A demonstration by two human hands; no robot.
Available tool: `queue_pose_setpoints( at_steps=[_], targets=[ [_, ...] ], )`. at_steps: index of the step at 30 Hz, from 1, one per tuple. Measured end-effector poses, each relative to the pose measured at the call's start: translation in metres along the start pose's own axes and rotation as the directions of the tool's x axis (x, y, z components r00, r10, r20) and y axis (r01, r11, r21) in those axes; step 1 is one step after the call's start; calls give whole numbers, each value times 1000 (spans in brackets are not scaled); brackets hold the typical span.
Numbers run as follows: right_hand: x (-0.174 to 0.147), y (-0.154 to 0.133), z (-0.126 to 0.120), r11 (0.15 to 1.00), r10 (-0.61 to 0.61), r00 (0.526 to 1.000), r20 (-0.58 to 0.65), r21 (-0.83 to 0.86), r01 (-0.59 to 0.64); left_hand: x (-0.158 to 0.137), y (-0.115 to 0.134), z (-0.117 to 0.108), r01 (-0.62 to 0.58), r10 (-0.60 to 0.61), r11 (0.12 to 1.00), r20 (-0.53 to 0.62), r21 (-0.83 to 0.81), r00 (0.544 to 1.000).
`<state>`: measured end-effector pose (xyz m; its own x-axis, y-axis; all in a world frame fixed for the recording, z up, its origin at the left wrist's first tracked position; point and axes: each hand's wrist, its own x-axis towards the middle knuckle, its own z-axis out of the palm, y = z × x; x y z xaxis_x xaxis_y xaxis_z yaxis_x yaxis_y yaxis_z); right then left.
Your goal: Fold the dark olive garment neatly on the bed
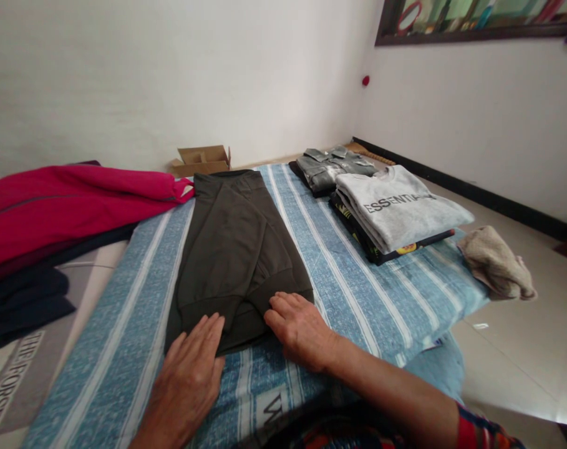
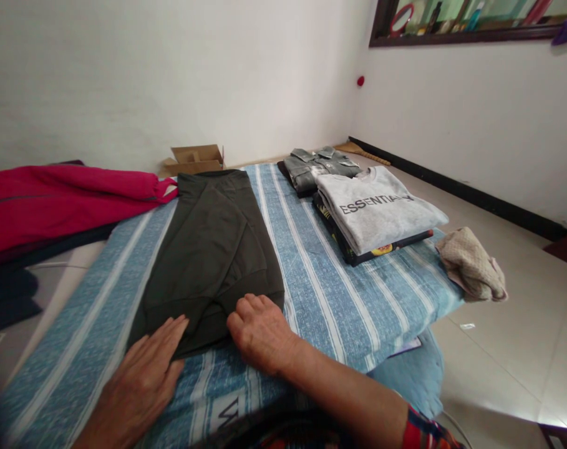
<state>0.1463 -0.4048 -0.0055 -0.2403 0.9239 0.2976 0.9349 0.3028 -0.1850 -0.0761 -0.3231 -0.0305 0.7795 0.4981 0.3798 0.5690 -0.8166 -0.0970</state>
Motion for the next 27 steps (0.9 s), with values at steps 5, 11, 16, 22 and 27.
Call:
queue_pose_setpoints(
  at_steps=[5, 11, 16, 22, 27],
  targets=[
    [-8, -3, 5, 1000, 6, 997, -74, -11, -7, 3, -2, -4, 24, -23, 999, 34, -28, 999],
    [-13, -15, 3, 999, 45, 995, -90, 6, -45, 6, -5, -6, 11, -9, 1000, 87, -22, 996],
    [-18, -22, 11, 999, 48, 987, -150, -8, -50, 13, -8, -14, 98, -82, 992, 182, -82, 980],
    [-22, -19, 20, 993, 53, 968, -246, -88, -77, 26, -6, -30, 169, -128, 980, 321, -104, 939],
    [-28, -19, 16, 994, 49, 942, -333, -78, -79, 29, -5, -33, 224, -162, 965, 362, -136, 918]
  ],
)
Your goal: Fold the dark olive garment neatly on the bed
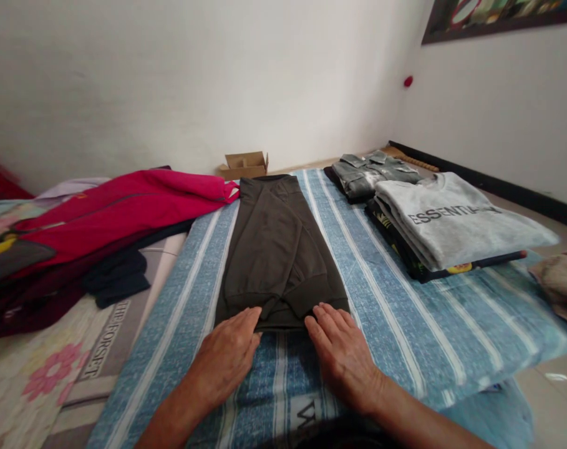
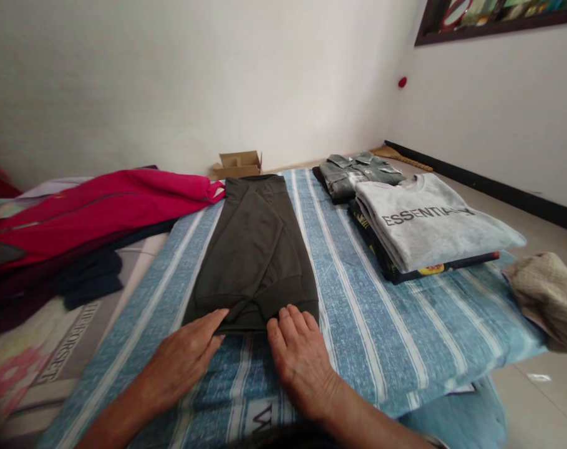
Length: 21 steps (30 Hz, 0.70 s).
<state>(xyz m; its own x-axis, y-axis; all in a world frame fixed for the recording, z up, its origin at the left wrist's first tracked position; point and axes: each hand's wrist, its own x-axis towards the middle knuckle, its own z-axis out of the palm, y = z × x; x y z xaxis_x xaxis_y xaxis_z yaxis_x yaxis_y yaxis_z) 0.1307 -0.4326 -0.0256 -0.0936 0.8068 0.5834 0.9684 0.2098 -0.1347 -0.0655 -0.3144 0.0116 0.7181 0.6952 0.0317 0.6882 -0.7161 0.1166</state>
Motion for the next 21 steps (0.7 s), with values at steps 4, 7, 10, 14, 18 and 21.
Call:
queue_pose_setpoints(
  at_steps=[4, 7, 10, 14, 18, 21],
  targets=[
    [-4, -5, -12, 993, -56, 997, -49, 97, 60, 0, 3, -4, 16, -15, 999, 29, -31, 999],
    [-7, -11, -17, 963, -136, 987, -83, 223, 152, -1, 7, -7, 24, -23, 999, 50, -23, 998],
    [-12, -17, -15, 938, -186, 977, -106, 278, 209, -1, 10, -8, 24, -25, 1000, 63, 2, 998],
    [-16, -20, -3, 953, -104, 988, -117, 274, 133, -4, 10, -6, 19, -19, 1000, 22, -8, 1000],
    [-13, -20, 2, 923, 0, 984, -176, 380, 68, -6, 9, -3, 12, -13, 1000, -24, -14, 1000],
    [-10, -18, -9, 764, -22, 998, -62, 643, 57, -7, 9, -1, 8, -7, 1000, -41, 8, 999]
  ],
)
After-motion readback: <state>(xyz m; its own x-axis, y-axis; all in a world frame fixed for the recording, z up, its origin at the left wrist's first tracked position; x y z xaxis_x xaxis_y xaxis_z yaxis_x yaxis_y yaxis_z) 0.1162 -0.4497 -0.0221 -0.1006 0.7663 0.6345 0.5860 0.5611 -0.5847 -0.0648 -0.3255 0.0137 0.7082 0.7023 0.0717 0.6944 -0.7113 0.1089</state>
